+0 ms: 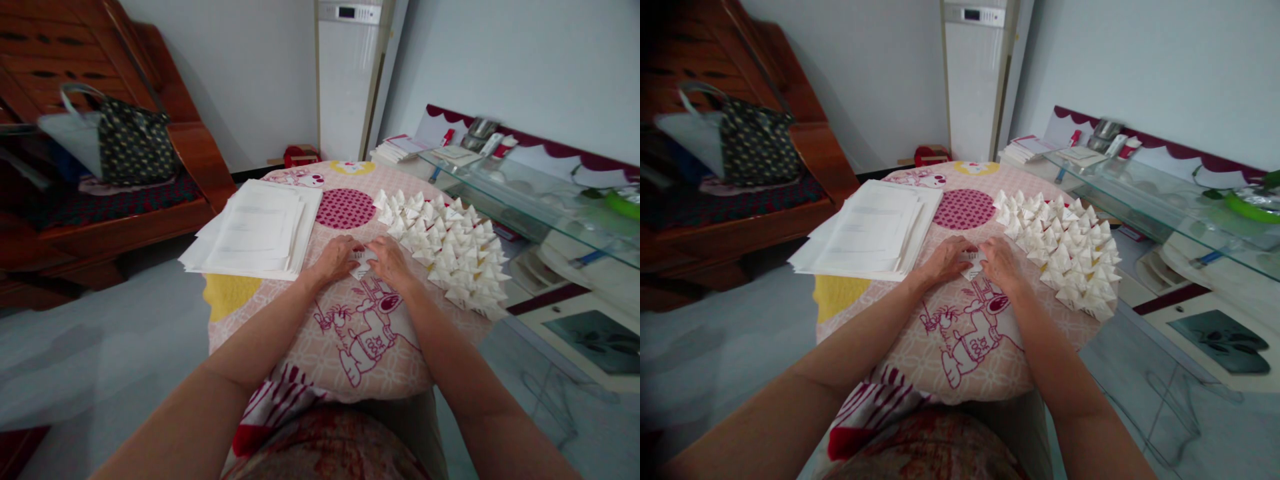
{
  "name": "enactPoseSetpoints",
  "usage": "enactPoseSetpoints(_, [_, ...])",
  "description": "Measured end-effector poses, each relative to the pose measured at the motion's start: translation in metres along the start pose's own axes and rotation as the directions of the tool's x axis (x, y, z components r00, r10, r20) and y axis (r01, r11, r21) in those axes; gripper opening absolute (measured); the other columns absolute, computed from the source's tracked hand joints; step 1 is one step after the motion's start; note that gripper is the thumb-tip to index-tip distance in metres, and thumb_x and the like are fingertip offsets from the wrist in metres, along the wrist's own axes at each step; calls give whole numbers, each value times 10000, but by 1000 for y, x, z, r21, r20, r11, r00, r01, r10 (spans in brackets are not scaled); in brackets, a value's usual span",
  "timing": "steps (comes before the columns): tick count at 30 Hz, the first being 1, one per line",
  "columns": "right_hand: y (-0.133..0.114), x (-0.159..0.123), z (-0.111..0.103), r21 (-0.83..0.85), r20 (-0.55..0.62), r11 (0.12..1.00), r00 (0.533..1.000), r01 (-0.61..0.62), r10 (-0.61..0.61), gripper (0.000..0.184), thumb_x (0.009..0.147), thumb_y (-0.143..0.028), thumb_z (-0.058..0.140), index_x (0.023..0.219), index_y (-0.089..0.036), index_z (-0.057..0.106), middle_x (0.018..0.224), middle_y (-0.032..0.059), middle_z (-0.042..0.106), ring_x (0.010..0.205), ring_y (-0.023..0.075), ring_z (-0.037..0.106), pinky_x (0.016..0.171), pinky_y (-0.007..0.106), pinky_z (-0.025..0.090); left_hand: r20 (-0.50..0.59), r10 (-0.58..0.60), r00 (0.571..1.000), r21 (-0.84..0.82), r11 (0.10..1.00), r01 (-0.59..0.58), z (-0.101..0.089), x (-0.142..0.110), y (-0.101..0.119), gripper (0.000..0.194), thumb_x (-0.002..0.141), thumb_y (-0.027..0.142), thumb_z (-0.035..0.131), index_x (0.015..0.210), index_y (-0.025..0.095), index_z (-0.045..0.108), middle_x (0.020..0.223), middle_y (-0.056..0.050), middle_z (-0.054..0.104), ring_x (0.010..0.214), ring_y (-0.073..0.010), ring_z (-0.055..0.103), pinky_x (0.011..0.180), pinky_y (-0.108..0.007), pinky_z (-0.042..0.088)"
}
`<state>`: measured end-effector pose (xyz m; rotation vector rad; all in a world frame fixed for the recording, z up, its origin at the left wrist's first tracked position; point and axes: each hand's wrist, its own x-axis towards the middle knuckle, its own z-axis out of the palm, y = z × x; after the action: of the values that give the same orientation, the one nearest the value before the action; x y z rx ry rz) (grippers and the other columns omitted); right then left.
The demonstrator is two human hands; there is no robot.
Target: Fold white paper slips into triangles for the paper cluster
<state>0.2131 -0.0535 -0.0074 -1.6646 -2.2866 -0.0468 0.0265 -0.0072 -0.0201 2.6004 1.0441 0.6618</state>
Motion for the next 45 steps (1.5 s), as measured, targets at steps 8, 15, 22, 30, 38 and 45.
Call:
enactPoseSetpoints(8, [3, 9, 5, 122, 62, 992, 998, -33, 26, 239, 859, -87, 612, 1036, -164, 754, 1022, 95, 687, 1025, 233, 595, 957, 361, 455, 71, -167, 983, 31, 986, 165, -8, 1, -10, 295, 813, 245, 711, 1093, 156, 734, 1055, -84, 746, 979, -223, 676, 911, -351, 530])
enactPoseSetpoints(15, [0, 13, -3, 131, 105, 989, 993, -74, 60, 204, 883, -105, 598, 960, -171, 774, 963, 77, 707, 918, 200, 613, 874, 303, 456, 108, -212, 971, -69, 973, 220, -15, 0, -17, 262, 782, 188, 654, 1013, 169, 778, 934, -36, 767, 851, -188, 678, 805, -292, 520])
enactPoseSetpoints(22, [-1, 7, 3, 13, 75, 1000, 997, 23, -24, 225, 931, -136, 565, 828, -162, 762, 908, 95, 677, 945, 229, 586, 876, 323, 441, 30, -132, 991, -14, 991, 132, -10, -6, -15, 225, 809, 136, 643, 980, 164, 787, 937, -58, 746, 887, -185, 674, 867, -302, 529])
enactPoseSetpoints(30, [-6, -2, 2, -102, 130, 986, 985, 131, -118, 365, 979, -120, 436, 817, -172, 759, 890, 126, 679, 938, 261, 585, 840, 340, 441, 100, -47, 994, 171, 985, 29, -15, -15, 3, 240, 936, 147, 554, 998, 185, 783, 1000, -86, 720, 1018, -218, 657, 889, -317, 521])
enactPoseSetpoints(38, [-11, -5, 1, -124, 194, 983, 975, 136, -110, 351, 977, -106, 438, 868, -128, 771, 952, 158, 712, 946, 264, 603, 801, 334, 428, 200, -121, 972, 352, 935, 44, -20, -23, 19, 276, 975, 174, 503, 982, 169, 779, 979, -114, 702, 969, -242, 657, 760, -309, 495])
enactPoseSetpoints(45, [-11, -7, 3, -170, 196, 978, 977, 119, -85, 395, 1003, -116, 390, 891, -140, 768, 972, 144, 707, 964, 249, 608, 793, 317, 431, 200, -174, 964, 427, 901, 75, -22, -25, 24, 311, 982, 159, 462, 952, 159, 772, 950, -122, 705, 965, -265, 660, 698, -321, 476])
